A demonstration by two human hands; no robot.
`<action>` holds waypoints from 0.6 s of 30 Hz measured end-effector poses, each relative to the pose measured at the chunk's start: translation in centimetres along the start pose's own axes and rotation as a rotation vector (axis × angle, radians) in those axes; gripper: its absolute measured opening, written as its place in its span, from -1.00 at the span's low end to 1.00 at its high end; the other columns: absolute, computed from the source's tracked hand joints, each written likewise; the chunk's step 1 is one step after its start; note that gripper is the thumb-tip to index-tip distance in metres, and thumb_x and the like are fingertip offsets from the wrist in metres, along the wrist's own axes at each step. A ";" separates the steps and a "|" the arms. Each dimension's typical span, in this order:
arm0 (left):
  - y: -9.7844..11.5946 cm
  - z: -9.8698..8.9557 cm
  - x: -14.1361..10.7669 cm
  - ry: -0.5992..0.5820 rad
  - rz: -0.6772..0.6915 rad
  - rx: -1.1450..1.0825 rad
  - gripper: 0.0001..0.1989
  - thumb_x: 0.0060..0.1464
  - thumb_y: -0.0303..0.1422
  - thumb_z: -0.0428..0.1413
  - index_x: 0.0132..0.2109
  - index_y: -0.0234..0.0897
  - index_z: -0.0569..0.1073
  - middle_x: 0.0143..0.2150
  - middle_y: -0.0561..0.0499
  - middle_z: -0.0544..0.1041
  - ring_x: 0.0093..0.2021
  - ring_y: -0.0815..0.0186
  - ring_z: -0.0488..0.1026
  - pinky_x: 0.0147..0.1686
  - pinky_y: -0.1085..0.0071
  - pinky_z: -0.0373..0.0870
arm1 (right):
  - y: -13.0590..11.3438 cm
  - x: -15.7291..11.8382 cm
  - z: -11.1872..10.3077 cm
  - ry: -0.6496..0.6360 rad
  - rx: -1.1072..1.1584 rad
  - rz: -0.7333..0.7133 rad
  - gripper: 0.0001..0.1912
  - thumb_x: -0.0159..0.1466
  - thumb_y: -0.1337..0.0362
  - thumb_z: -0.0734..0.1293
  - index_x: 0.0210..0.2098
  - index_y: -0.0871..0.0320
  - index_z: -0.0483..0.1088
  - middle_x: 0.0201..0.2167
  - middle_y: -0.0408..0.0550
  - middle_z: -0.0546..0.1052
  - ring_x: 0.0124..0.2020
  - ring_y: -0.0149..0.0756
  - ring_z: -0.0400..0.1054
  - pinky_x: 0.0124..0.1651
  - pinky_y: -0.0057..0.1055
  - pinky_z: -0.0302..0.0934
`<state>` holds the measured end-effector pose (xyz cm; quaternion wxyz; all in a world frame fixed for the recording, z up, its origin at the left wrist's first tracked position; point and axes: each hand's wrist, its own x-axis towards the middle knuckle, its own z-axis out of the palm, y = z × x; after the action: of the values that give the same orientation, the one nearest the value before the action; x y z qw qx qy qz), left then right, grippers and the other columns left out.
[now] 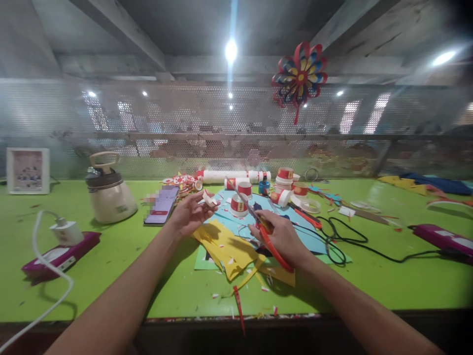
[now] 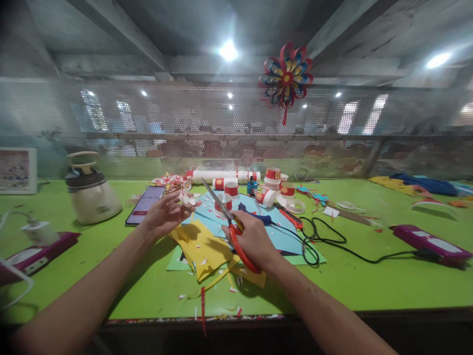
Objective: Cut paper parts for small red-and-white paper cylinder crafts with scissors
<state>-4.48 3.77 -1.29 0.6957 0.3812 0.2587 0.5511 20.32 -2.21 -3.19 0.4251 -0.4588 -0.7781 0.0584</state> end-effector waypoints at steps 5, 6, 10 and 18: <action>0.2 0.1 0.0 0.023 0.032 0.040 -0.75 0.11 -0.29 0.07 -0.20 -0.43 0.46 -0.41 -0.19 0.55 -0.44 0.25 0.52 -0.49 0.44 0.41 | -0.4 0.1 -0.3 -0.149 -0.130 -0.031 -0.74 0.23 0.22 0.32 -0.11 0.18 0.43 -0.26 -0.02 0.55 -0.27 -0.23 0.41 -0.20 -0.41 0.25; 0.2 0.0 0.1 0.037 0.069 0.037 -0.76 0.11 -0.29 0.08 -0.20 -0.41 0.46 -0.43 -0.15 0.55 -0.45 0.27 0.51 -0.48 0.44 0.41 | -0.4 0.1 -0.4 -0.180 -0.166 -0.023 -0.72 0.23 0.20 0.33 -0.10 0.18 0.43 -0.25 0.01 0.55 -0.25 -0.20 0.42 -0.19 -0.39 0.24; 0.4 -0.1 0.2 0.100 0.194 0.022 -0.78 0.07 -0.28 0.12 -0.22 -0.37 0.44 -0.47 -0.05 0.54 -0.51 0.35 0.49 -0.51 0.50 0.38 | 0.0 0.0 -0.8 -0.285 -0.323 0.043 -0.64 0.21 0.13 0.34 -0.08 0.22 0.45 -0.27 0.13 0.56 -0.26 -0.06 0.44 -0.26 -0.30 0.22; 0.1 0.0 0.1 0.101 0.170 0.073 -0.73 0.11 -0.23 0.07 -0.21 -0.38 0.48 -0.47 -0.10 0.56 -0.48 0.32 0.51 -0.45 0.45 0.41 | 0.4 -0.4 -1.3 -0.465 -0.510 -0.003 -0.64 0.18 0.23 0.32 -0.03 0.13 0.47 -0.28 0.14 0.58 -0.27 0.04 0.46 -0.37 -0.30 0.14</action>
<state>-4.50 3.84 -1.15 0.6180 0.3989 0.2800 0.6169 21.56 -2.69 -2.78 0.1081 -0.5236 -0.8443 -0.0357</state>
